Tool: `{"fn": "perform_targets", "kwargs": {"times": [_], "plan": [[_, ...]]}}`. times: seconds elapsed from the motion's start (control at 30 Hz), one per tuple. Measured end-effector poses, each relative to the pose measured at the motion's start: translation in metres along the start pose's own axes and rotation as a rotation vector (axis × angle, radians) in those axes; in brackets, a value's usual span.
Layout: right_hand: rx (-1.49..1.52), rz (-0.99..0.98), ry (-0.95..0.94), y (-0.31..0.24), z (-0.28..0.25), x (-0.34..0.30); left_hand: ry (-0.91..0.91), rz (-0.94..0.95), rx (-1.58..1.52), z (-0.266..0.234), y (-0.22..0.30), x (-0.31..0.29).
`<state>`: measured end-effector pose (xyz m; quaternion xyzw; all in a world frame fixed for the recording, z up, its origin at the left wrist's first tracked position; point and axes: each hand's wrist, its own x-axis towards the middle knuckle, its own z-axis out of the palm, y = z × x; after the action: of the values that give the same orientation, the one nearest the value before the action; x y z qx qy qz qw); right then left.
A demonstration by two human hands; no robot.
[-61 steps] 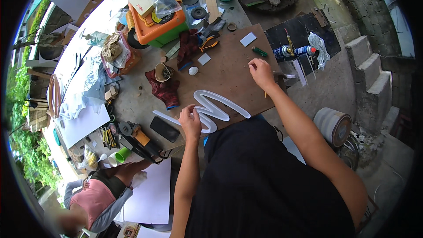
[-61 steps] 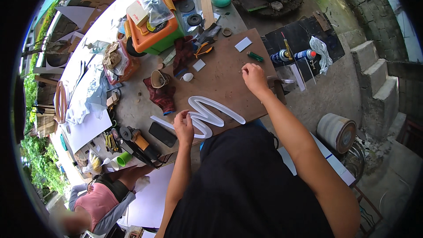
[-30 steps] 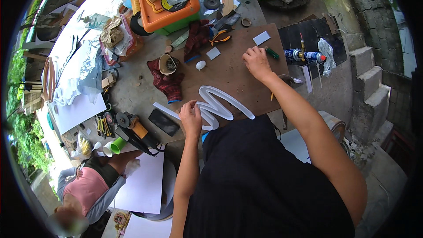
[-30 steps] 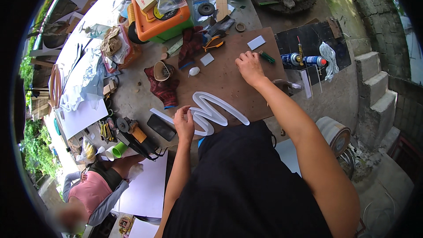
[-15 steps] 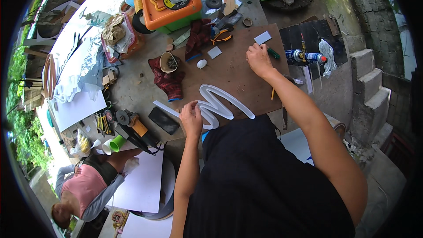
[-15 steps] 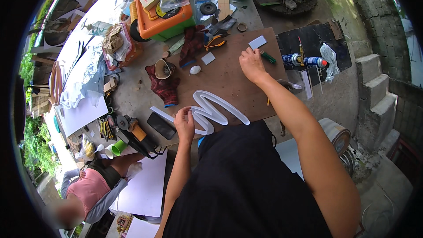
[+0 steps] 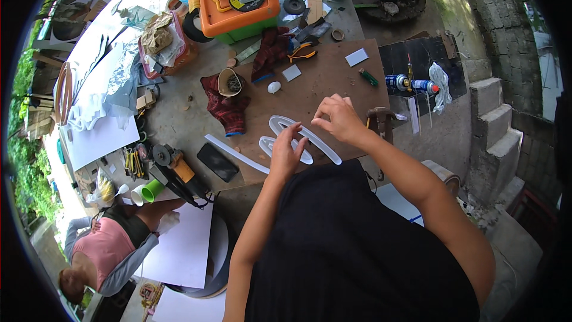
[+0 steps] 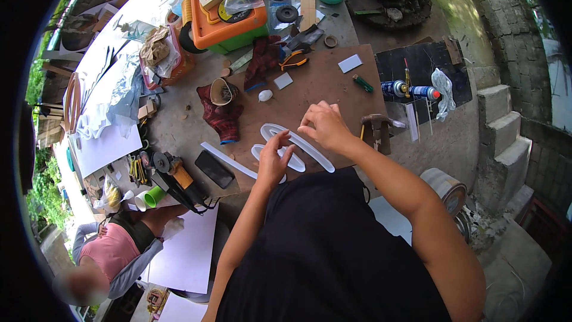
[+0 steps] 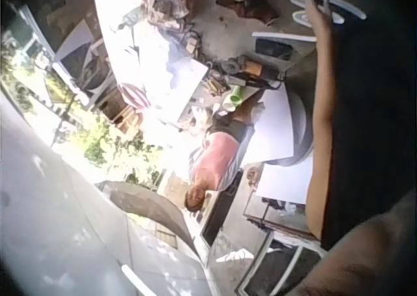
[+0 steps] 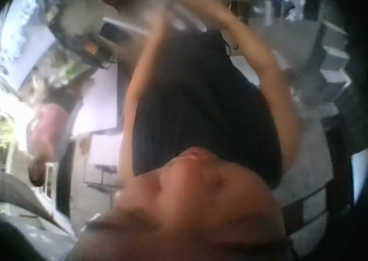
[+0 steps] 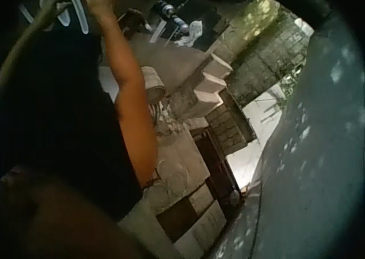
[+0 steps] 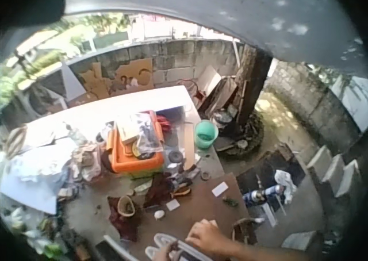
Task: The recorder is assembling a white wavy plastic casing onto a brown board, using a hammer and nails.
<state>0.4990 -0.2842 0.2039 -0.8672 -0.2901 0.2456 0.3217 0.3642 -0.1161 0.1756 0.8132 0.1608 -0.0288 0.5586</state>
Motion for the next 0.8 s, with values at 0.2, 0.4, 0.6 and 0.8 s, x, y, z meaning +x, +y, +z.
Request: {"fn": "perform_targets", "kwargs": {"times": [0.2, 0.4, 0.6, 0.8], "plan": [[0.141, 0.011, -0.044, -0.01, 0.02, -0.012, -0.137, -0.155, -0.016, 0.006, 0.007, 0.001], [0.088, -0.087, -0.158, 0.002, 0.017, -0.008, -0.181, -0.09, 0.03, -0.001, 0.005, -0.002], [-0.154, -0.107, 0.131, 0.044, -0.001, 0.062, -0.06, -0.148, 0.041, -0.005, -0.004, -0.01], [-0.461, -0.294, 0.289, 0.078, 0.015, 0.161, 0.062, -0.123, 0.107, -0.02, -0.013, -0.024]]}}
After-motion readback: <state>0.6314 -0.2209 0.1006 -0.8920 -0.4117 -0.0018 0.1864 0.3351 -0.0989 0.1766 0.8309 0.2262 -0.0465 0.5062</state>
